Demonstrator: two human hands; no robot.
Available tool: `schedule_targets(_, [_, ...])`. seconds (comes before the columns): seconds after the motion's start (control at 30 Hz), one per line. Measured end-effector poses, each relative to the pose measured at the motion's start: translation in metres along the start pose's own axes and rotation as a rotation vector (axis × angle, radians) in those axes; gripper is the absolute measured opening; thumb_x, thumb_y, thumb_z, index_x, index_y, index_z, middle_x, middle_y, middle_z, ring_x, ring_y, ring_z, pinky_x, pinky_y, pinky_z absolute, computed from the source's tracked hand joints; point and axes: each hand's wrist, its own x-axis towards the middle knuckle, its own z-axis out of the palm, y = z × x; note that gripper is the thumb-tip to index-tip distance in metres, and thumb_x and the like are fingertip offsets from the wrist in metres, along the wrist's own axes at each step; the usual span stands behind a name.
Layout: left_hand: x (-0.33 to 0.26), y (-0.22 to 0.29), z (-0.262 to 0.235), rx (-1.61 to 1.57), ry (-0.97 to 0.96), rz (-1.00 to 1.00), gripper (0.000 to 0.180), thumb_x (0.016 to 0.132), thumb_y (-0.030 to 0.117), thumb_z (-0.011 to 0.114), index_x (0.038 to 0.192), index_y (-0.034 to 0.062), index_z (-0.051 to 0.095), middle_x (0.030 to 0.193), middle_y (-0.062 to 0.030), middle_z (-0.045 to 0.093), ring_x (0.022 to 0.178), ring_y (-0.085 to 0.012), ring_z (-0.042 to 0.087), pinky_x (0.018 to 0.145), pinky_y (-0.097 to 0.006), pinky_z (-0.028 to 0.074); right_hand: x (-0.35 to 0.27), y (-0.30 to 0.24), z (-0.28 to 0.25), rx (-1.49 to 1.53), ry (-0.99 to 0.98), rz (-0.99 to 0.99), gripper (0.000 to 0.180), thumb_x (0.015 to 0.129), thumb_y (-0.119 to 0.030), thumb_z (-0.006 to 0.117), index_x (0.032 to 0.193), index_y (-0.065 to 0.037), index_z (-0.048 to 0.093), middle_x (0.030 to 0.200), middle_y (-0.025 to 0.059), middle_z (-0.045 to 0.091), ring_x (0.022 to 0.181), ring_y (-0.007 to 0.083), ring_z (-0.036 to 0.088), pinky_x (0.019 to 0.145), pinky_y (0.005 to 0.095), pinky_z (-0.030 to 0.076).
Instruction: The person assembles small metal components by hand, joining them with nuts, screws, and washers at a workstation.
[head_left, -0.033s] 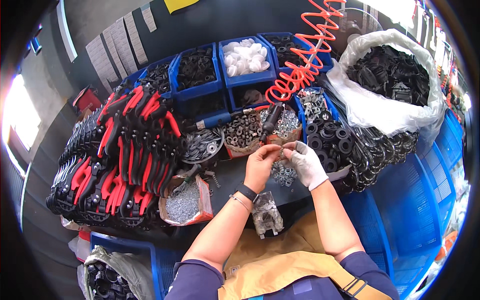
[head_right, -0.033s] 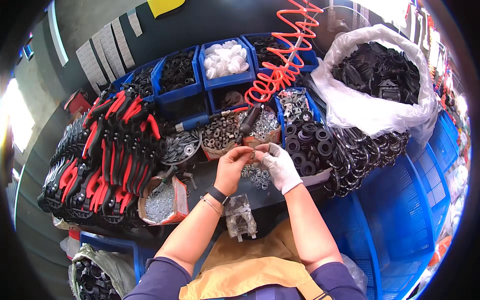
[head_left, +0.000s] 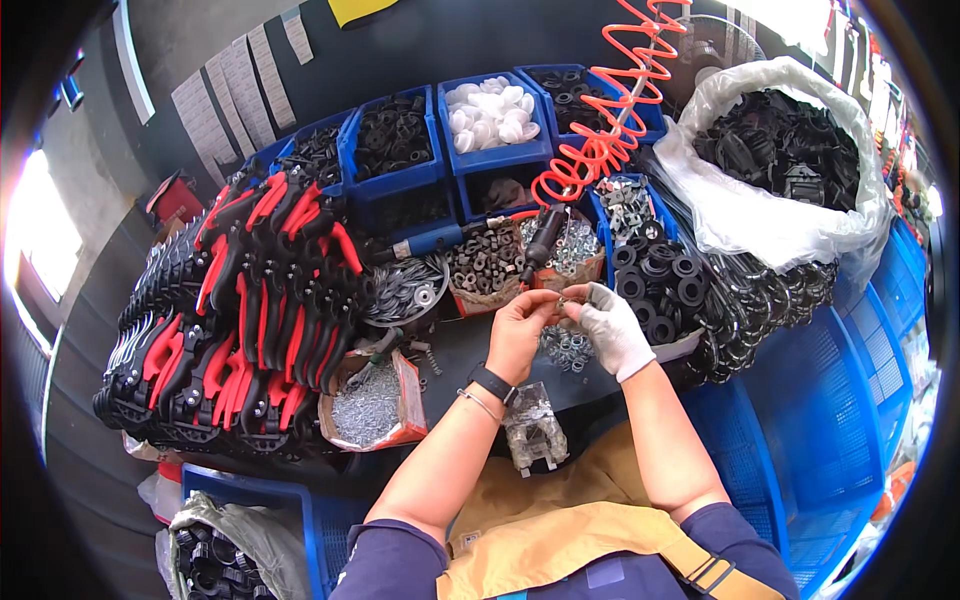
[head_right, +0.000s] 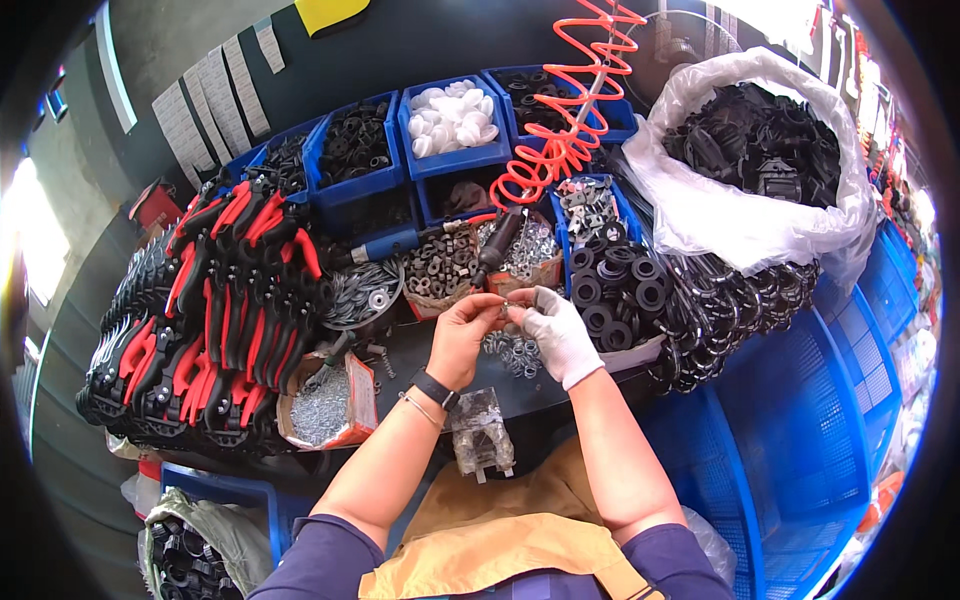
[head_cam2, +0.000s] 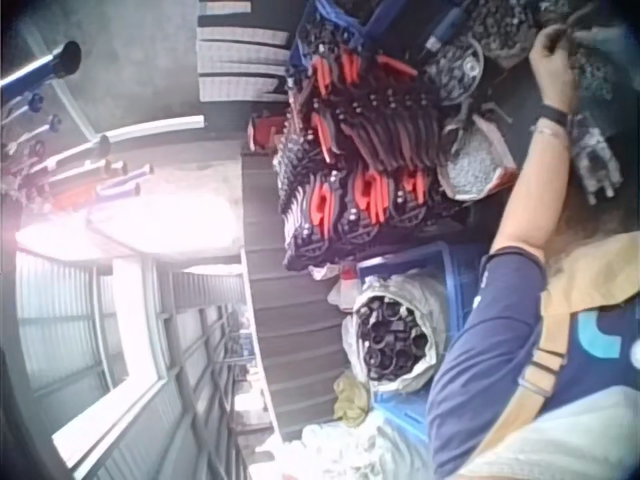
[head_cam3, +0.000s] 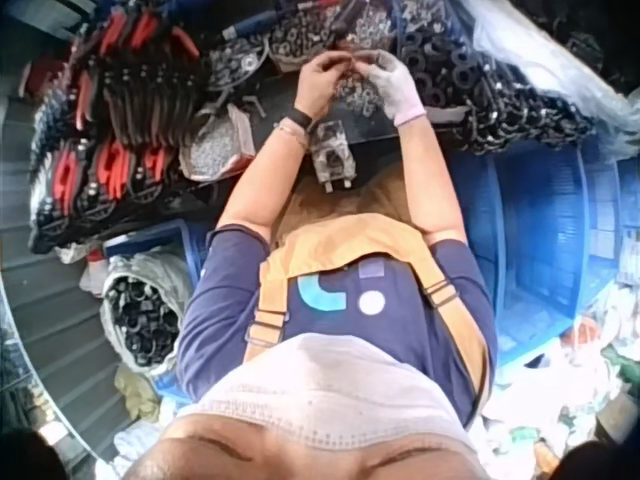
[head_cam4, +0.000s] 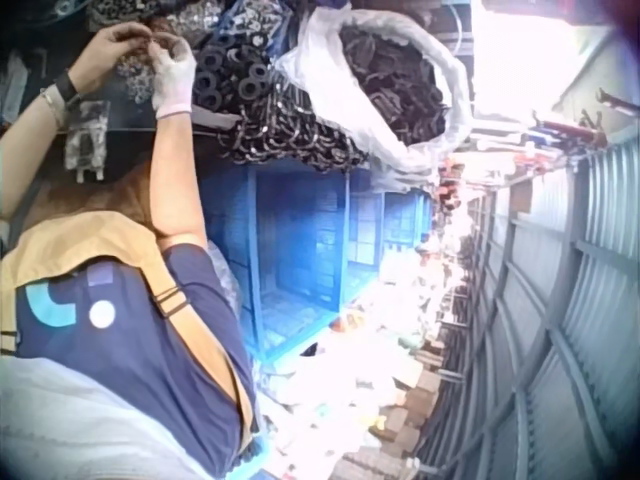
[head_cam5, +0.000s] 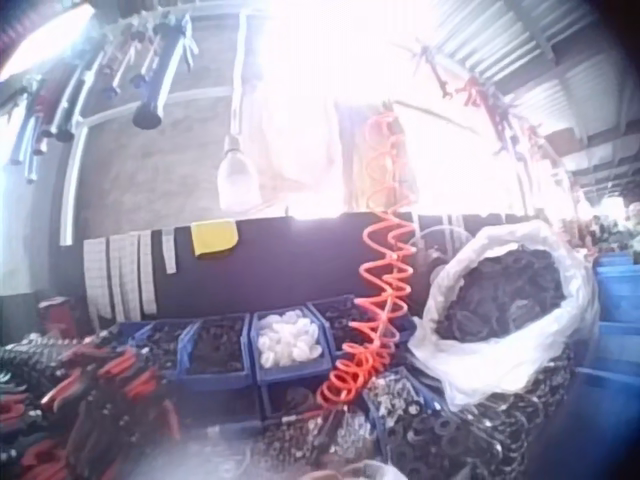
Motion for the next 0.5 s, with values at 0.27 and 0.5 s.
schedule_targets(0.27, [-0.006,-0.002,-0.003,-0.176,0.025,-0.049,0.024,0.089,0.005,0.066,0.112,-0.0001,0.061,0.104,-0.0053,0.065,0.092,-0.0145,0.063,0.085,-0.028,0.050,-0.003,0.006,0.000,-0.195,0.003,-0.164,0.027,0.079,0.000,0.070,0.104,0.000,0.059,0.098,0.0036,0.061,0.093,0.0122,0.060,0.082,0.0278,0.051])
schedule_targets(0.5, [0.007,0.004,-0.006,0.158,-0.079,-0.304,0.023,0.097,0.030,0.058,0.091,0.0073,0.061,0.076,0.0024,0.059,0.061,-0.0074,0.051,0.053,-0.022,0.041,-0.001,-0.010,-0.009,-1.210,-0.159,-0.972,0.016,0.070,-0.004,0.068,0.084,-0.007,0.062,0.092,0.0063,0.060,0.089,0.0263,0.060,0.081,0.0316,0.052])
